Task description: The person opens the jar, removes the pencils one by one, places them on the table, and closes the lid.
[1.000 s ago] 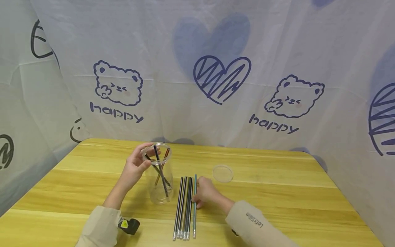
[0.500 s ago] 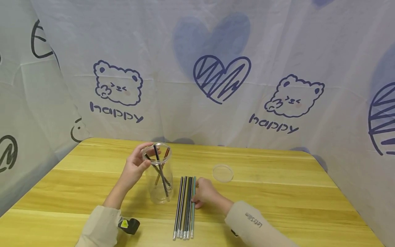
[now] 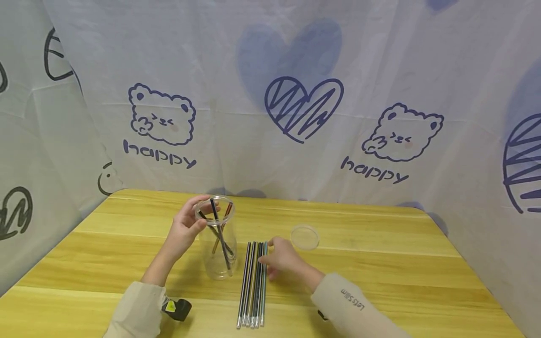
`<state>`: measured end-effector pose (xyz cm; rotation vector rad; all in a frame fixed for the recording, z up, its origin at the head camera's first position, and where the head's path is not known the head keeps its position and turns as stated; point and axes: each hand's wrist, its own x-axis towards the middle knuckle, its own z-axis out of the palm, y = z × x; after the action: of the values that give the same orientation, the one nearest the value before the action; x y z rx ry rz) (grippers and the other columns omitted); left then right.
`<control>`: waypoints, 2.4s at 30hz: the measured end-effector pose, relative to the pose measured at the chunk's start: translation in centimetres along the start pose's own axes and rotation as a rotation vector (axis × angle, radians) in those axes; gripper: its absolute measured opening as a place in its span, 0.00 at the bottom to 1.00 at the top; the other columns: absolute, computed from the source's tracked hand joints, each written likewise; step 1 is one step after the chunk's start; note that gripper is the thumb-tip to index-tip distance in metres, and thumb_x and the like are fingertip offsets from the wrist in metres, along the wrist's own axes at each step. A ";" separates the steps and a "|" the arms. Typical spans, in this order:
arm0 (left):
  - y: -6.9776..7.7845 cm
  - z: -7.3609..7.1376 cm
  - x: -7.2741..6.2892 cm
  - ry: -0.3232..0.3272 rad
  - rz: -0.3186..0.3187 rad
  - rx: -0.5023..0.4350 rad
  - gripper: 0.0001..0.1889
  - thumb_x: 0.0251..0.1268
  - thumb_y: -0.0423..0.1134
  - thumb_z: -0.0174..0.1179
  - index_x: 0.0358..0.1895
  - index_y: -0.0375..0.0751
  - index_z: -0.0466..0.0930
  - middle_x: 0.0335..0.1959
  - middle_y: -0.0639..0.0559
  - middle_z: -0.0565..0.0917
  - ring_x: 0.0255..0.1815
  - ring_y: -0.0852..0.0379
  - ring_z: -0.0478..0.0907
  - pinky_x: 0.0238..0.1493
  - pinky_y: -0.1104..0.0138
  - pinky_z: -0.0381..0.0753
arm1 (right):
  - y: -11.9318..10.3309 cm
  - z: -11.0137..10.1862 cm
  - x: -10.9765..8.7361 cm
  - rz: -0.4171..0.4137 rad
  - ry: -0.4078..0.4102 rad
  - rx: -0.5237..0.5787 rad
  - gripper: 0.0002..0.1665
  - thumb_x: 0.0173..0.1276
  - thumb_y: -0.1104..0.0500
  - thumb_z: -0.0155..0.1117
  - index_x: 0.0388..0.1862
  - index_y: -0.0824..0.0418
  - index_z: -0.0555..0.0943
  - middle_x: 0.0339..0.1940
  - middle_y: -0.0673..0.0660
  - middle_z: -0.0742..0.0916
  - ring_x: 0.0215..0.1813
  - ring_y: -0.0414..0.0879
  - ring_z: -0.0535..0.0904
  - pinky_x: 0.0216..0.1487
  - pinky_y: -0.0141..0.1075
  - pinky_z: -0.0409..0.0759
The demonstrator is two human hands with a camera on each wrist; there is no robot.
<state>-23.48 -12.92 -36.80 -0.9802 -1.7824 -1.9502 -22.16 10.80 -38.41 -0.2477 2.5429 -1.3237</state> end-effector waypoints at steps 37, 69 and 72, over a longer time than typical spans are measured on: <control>-0.1 0.0 -0.1 -0.003 0.003 -0.010 0.30 0.57 0.46 0.59 0.58 0.31 0.62 0.50 0.55 0.76 0.48 0.51 0.73 0.38 0.71 0.77 | -10.0 -2.8 -0.3 -0.628 0.304 -0.018 0.08 0.62 0.63 0.60 0.36 0.67 0.81 0.29 0.56 0.84 0.28 0.43 0.75 0.26 0.35 0.77; -0.2 -0.1 -0.2 -0.007 0.010 -0.001 0.32 0.58 0.47 0.58 0.58 0.27 0.59 0.43 0.55 0.78 0.36 0.62 0.75 0.34 0.73 0.76 | -12.8 0.0 -0.1 -0.757 0.059 -0.555 0.15 0.70 0.57 0.48 0.49 0.57 0.80 0.24 0.46 0.80 0.34 0.43 0.66 0.36 0.38 0.60; -0.3 -0.1 -0.1 -0.016 0.015 -0.017 0.33 0.58 0.47 0.58 0.58 0.26 0.58 0.45 0.54 0.77 0.39 0.61 0.76 0.36 0.72 0.76 | -12.8 0.1 -0.2 -0.740 0.050 -0.592 0.16 0.70 0.55 0.48 0.50 0.56 0.79 0.33 0.47 0.83 0.36 0.42 0.67 0.38 0.39 0.59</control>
<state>-23.57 -13.00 -37.10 -1.0138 -1.7646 -1.9575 -21.58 3.49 -27.95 -1.3835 2.9429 -0.6846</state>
